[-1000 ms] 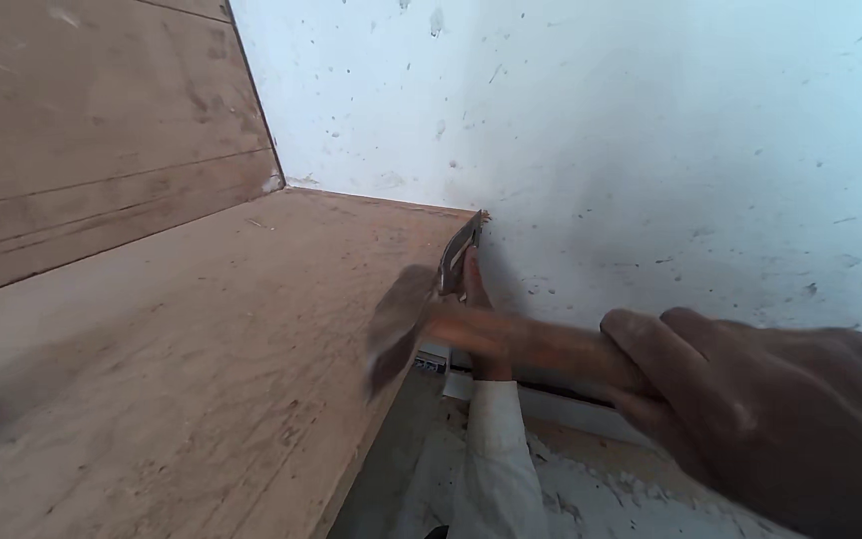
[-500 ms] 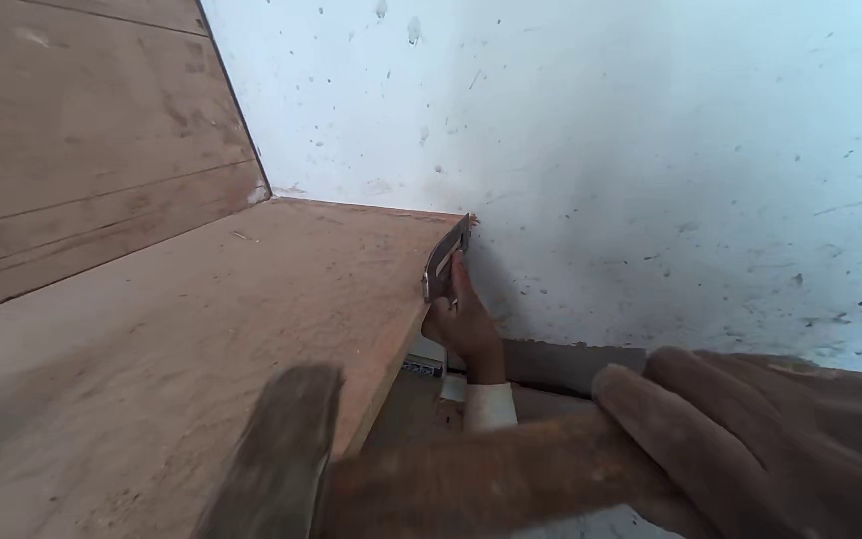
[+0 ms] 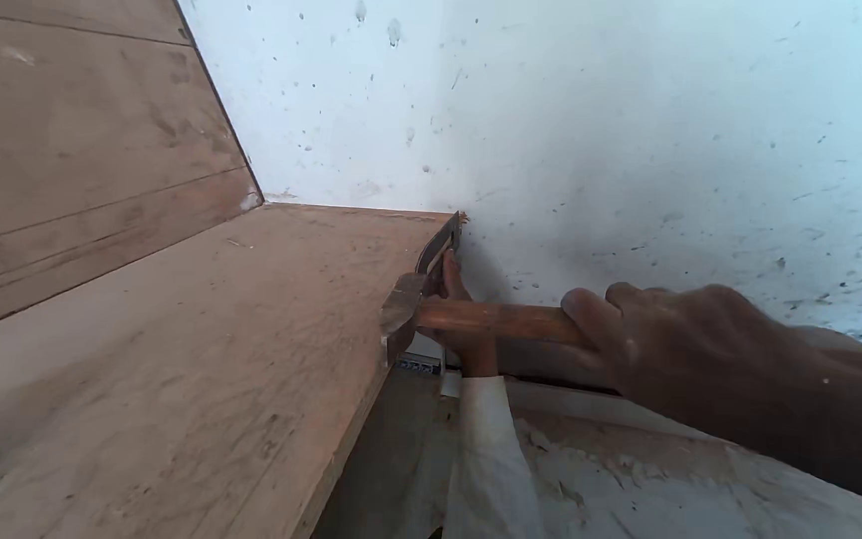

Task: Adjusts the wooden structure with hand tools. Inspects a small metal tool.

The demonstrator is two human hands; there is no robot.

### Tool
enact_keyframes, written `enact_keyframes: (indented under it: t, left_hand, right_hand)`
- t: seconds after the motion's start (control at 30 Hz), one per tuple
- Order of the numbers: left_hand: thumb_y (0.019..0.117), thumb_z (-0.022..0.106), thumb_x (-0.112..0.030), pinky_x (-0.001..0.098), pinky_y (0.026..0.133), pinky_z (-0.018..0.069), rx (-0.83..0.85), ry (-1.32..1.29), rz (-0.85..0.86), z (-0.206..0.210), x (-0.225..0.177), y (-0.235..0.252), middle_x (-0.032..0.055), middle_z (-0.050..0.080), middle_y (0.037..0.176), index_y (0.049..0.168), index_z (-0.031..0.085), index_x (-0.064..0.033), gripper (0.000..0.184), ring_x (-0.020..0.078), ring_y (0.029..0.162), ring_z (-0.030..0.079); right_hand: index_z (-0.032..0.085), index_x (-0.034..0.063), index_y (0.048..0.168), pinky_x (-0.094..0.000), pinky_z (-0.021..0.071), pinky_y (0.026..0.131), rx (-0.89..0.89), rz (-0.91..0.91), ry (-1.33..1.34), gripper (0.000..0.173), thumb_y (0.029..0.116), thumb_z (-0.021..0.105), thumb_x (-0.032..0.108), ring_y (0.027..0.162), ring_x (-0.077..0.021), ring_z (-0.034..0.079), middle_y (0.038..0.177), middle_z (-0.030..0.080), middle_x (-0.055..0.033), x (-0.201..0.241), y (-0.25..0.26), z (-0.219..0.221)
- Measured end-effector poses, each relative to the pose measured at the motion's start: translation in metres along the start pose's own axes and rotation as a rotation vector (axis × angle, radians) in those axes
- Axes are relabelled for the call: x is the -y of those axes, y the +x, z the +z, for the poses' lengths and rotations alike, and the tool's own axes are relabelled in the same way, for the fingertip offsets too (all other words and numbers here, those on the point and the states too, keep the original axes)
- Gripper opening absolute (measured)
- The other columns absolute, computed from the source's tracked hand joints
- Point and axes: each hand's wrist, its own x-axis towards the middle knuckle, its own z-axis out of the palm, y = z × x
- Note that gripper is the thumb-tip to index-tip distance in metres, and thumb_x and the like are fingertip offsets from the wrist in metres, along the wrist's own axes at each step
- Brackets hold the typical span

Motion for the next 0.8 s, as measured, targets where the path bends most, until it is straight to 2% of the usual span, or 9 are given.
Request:
enact_keyframes:
  t: [0.1, 0.17, 0.27, 0.33, 0.4, 0.5, 0.6, 0.73, 0.8]
  left_hand:
    - [0.0952, 0.067, 0.0, 0.0239, 0.086, 0.0568, 0.007, -0.021, -0.051, 0.002, -0.006, 0.001, 0.0081, 0.07, 0.097, 0.115, 0.06, 0.0124, 0.025, 0.006, 0.088, 0.068]
    - [0.0961, 0.068, -0.005, 0.0218, 0.083, 0.0594, -0.029, 0.028, -0.099, 0.009, -0.016, 0.002, -0.0008, 0.072, 0.093, 0.113, 0.063, 0.0035, 0.019, 0.0017, 0.084, 0.07]
    - [0.0954, 0.068, -0.005, 0.0227, 0.084, 0.0597, -0.035, 0.035, -0.091, 0.008, -0.013, 0.001, -0.0023, 0.072, 0.093, 0.111, 0.065, 0.0014, 0.017, 0.0022, 0.085, 0.071]
    - [0.0965, 0.067, -0.004, 0.0242, 0.089, 0.0573, 0.0, 0.03, -0.07, 0.002, -0.007, -0.001, 0.0053, 0.072, 0.099, 0.115, 0.064, 0.0066, 0.022, 0.0056, 0.091, 0.07]
    - [0.0958, 0.067, -0.004, 0.027, 0.092, 0.0572, 0.021, 0.01, -0.019, 0.0, -0.001, 0.001, 0.0121, 0.073, 0.104, 0.119, 0.063, 0.0113, 0.028, 0.0095, 0.095, 0.07]
    - [0.0965, 0.068, -0.008, 0.0239, 0.085, 0.0589, 0.033, 0.049, 0.026, 0.003, 0.001, 0.003, 0.0033, 0.07, 0.096, 0.117, 0.06, 0.0068, 0.026, 0.0032, 0.088, 0.069]
    - [0.0955, 0.069, -0.007, 0.0232, 0.084, 0.0597, -0.021, 0.075, -0.062, 0.007, -0.009, 0.003, 0.0012, 0.073, 0.094, 0.113, 0.066, 0.0044, 0.021, 0.0031, 0.085, 0.071]
    - [0.0985, 0.064, -0.006, 0.0264, 0.092, 0.0569, 0.019, 0.048, -0.037, 0.0, -0.004, -0.002, 0.0121, 0.072, 0.107, 0.121, 0.064, 0.0102, 0.028, 0.0091, 0.095, 0.07]
    - [0.0988, 0.063, -0.005, 0.0261, 0.092, 0.0571, 0.028, 0.029, -0.019, -0.001, -0.003, -0.002, 0.0116, 0.07, 0.107, 0.122, 0.06, 0.0107, 0.029, 0.0086, 0.096, 0.07]
  right_hand:
    - [0.061, 0.0063, 0.086, -0.0313, 0.0317, 0.033, -0.011, 0.019, 0.0, 0.027, 0.0988, 0.051, 0.028, 0.037, -0.0198, 0.045, 0.055, 0.042, -0.0023, 0.006, 0.002, -0.008]
    - [0.061, 0.0078, 0.089, -0.0314, 0.0308, 0.033, -0.14, -0.012, 0.051, 0.03, 0.1014, 0.048, 0.032, 0.04, -0.0196, 0.044, 0.059, 0.044, -0.0026, 0.016, -0.002, -0.019]
    - [0.057, 0.0105, 0.096, -0.0304, 0.0324, 0.036, -0.178, -0.058, 0.049, 0.025, 0.1058, 0.044, 0.03, 0.044, -0.0184, 0.045, 0.064, 0.046, -0.0025, 0.015, -0.006, -0.016]
    - [0.059, 0.0054, 0.09, -0.0321, 0.0337, 0.033, -0.037, -0.01, 0.007, 0.021, 0.0986, 0.055, 0.024, 0.038, -0.0206, 0.047, 0.056, 0.043, -0.0036, 0.001, -0.001, -0.003]
    - [0.06, 0.0063, 0.087, -0.0315, 0.0338, 0.033, 0.045, 0.031, -0.016, 0.023, 0.0966, 0.056, 0.026, 0.037, -0.02, 0.047, 0.054, 0.042, -0.0022, -0.002, 0.006, -0.005]
    - [0.061, 0.0089, 0.085, -0.0303, 0.0311, 0.033, -0.094, 0.03, 0.058, 0.029, 0.0983, 0.052, 0.033, 0.039, -0.018, 0.044, 0.056, 0.043, -0.001, 0.013, 0.001, -0.018]
    - [0.057, 0.0109, 0.097, -0.0303, 0.0313, 0.036, -0.198, -0.037, 0.084, 0.028, 0.1059, 0.042, 0.033, 0.045, -0.0183, 0.044, 0.065, 0.046, -0.0025, 0.019, -0.007, -0.023]
    - [0.062, 0.0046, 0.09, -0.0326, 0.0349, 0.033, 0.045, 0.031, -0.022, 0.021, 0.0944, 0.06, 0.025, 0.038, -0.0211, 0.049, 0.055, 0.044, -0.0042, -0.004, 0.0, 0.0]
    - [0.061, 0.0055, 0.088, -0.0317, 0.0349, 0.033, 0.066, 0.046, -0.036, 0.023, 0.0946, 0.059, 0.028, 0.037, -0.0203, 0.049, 0.055, 0.044, -0.0031, -0.003, 0.001, -0.004]
